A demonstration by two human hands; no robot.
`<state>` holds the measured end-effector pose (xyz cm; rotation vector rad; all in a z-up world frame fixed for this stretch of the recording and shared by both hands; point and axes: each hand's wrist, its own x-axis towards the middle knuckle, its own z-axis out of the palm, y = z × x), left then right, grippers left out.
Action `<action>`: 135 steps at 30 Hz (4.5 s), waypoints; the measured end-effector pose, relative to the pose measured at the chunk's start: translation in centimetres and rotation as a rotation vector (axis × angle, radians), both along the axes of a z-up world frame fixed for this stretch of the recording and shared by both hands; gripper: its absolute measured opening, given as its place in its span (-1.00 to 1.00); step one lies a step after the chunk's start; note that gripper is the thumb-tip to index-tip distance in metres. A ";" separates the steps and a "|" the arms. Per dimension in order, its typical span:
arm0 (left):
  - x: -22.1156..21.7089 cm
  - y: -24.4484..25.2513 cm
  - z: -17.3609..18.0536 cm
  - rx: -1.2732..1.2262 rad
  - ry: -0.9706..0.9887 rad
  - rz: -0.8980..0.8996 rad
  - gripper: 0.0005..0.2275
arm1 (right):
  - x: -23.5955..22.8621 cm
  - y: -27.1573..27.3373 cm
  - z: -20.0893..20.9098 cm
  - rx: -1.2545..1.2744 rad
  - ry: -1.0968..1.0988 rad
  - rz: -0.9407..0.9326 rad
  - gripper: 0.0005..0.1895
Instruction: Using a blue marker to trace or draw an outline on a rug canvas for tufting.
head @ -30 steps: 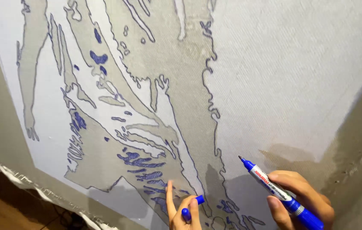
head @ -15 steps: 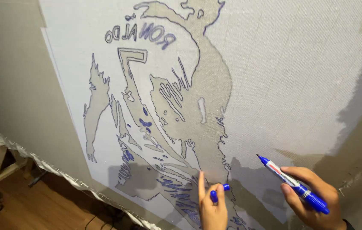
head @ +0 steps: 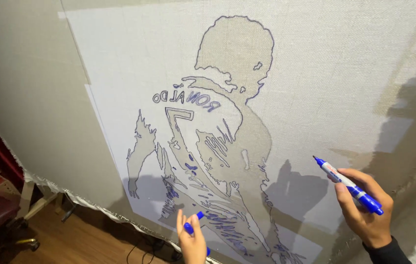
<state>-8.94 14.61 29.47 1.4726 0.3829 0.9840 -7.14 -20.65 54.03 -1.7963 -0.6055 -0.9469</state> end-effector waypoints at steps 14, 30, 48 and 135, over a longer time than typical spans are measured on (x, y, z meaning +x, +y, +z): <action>-2.2 3.7 -1.2 0.080 0.078 -0.048 -0.74 | -5.7 0.4 -0.3 0.312 0.145 -0.060 -0.71; -2.1 -1.5 5.8 0.085 0.161 -0.132 -0.69 | 1.7 -1.8 -7.2 0.215 0.219 0.113 -0.73; -2.5 -4.4 10.2 0.179 0.236 -0.143 -0.67 | 5.2 3.1 0.1 -0.512 -0.391 0.066 -0.67; 3.3 0.4 18.4 0.298 0.107 -0.548 -0.73 | 8.5 12.4 0.5 -0.680 -0.563 -0.144 -0.77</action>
